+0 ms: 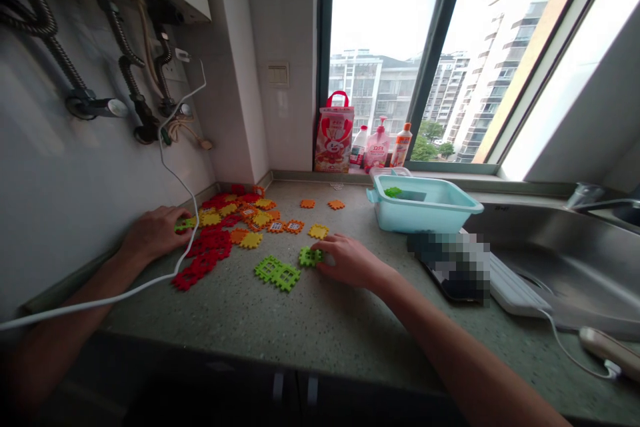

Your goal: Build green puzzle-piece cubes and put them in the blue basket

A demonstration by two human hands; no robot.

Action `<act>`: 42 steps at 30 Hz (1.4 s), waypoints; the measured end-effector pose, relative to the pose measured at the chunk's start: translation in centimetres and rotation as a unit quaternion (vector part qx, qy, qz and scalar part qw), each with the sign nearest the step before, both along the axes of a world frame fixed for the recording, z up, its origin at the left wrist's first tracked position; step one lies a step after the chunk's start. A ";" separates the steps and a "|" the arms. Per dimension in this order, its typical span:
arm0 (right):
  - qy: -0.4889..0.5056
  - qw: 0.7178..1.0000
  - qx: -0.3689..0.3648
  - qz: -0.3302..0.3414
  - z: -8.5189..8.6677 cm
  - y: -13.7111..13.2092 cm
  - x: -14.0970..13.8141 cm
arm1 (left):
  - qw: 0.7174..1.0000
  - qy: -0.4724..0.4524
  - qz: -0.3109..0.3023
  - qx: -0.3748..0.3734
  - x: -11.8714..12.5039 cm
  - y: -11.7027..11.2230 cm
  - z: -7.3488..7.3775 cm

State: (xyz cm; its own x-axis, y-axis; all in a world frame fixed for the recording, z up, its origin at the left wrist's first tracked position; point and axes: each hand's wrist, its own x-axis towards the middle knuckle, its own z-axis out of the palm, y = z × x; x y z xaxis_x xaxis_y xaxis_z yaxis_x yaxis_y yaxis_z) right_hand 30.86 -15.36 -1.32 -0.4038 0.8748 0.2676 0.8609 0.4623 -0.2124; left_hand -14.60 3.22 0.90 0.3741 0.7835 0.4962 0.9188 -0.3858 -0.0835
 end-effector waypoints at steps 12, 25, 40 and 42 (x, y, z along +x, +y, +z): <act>0.020 1.000 -0.007 0.000 -0.4 0.2 0.1 | 0.908 -0.099 -0.397 -0.094 8.1 -6.0 1.2; 0.019 1.000 0.009 0.000 -0.1 0.1 -0.1 | 0.812 -0.095 -0.532 -0.219 13.7 -7.9 -0.1; 0.021 1.000 0.010 -0.003 0.0 0.2 -0.2 | 0.792 -0.071 -0.575 -0.194 16.4 -9.5 -1.1; 0.019 1.000 0.009 -0.004 0.1 0.1 -0.2 | 0.812 -0.064 -0.550 -0.184 16.2 -9.4 -0.7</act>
State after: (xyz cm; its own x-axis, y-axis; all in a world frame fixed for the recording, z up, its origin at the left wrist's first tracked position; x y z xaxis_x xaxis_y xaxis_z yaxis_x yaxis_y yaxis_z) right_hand 30.61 -15.22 -1.24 -0.3855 0.8734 0.2976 0.8565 0.4587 -0.2367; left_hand 1.59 -6.16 0.17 0.9121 0.1149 0.3935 -0.0055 -0.9564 0.2920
